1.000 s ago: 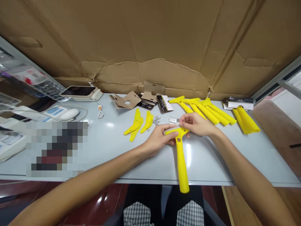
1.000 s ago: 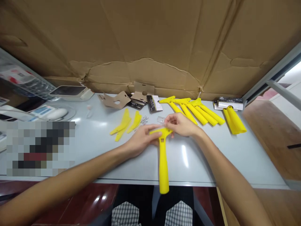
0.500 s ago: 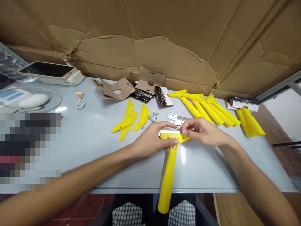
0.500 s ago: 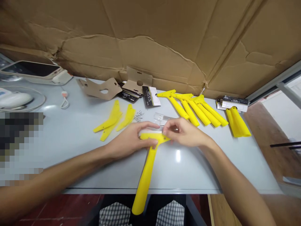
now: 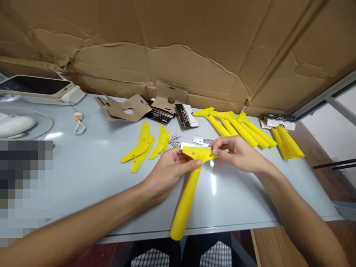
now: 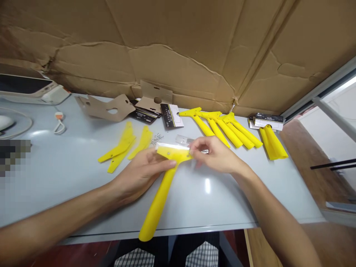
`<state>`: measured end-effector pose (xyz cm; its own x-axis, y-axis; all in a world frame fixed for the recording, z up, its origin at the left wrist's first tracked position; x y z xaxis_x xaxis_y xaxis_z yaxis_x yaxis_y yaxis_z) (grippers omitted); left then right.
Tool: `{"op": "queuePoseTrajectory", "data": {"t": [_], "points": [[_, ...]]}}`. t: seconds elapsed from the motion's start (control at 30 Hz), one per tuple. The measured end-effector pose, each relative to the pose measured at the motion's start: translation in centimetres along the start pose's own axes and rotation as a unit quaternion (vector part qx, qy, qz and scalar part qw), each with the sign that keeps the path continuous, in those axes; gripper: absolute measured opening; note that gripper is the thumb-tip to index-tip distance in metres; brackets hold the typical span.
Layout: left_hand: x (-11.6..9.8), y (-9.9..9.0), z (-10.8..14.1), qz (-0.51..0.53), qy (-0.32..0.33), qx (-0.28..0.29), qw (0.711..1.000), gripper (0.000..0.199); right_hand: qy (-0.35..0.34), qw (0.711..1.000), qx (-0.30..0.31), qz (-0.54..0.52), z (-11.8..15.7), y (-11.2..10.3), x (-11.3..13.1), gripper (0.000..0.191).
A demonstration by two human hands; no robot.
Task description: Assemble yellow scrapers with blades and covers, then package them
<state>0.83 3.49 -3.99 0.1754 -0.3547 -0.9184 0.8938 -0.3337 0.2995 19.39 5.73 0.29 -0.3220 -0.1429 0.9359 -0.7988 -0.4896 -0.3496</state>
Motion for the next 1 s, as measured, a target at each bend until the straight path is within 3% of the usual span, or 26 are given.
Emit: {"op": "queuePoseTrajectory", "data": {"t": [0.13, 0.33, 0.53, 0.8, 0.87, 1.0], "points": [[0.3, 0.0, 0.2, 0.054, -0.018, -0.014, 0.998, 0.033, -0.085, 0.976, -0.025, 0.199, 0.5, 0.2, 1.9, 0.011], [0.5, 1.0, 0.9, 0.125, -0.064, -0.016, 0.99, 0.037, -0.124, 0.962, -0.017, 0.241, 0.9, 0.8, 2.7, 0.011], [0.4, 1.3, 1.2, 0.149, -0.064, -0.013, 0.987, 0.042, -0.057, 0.981, -0.053, 0.178, 0.8, 0.4, 2.1, 0.012], [0.1, 1.4, 1.0, 0.14, -0.054, -0.004, 0.989, 0.039, -0.028, 0.985, -0.078, 0.151, 0.8, 0.6, 2.0, 0.008], [0.0, 1.4, 1.0, 0.144, -0.053, -0.002, 0.988, 0.04, 0.002, 0.992, -0.086, 0.091, 0.7, 0.5, 1.3, 0.007], [-0.4, 1.4, 1.2, 0.153, -0.049, 0.009, 0.987, 0.038, 0.046, 0.993, -0.07, -0.079, 0.5, 0.5, 0.6, 0.027]]}}
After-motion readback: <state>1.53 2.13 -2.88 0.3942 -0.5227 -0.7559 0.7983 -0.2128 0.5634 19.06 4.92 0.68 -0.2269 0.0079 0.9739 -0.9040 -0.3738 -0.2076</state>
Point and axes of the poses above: each hand's wrist, its own z-axis away from the middle knuckle, its own y-axis out of the palm, x = y × z, the point moved 6 cm from there along -z, towards the middle knuckle, and after that the axes turned 6 degrees about -y, right-handed, at the moved point
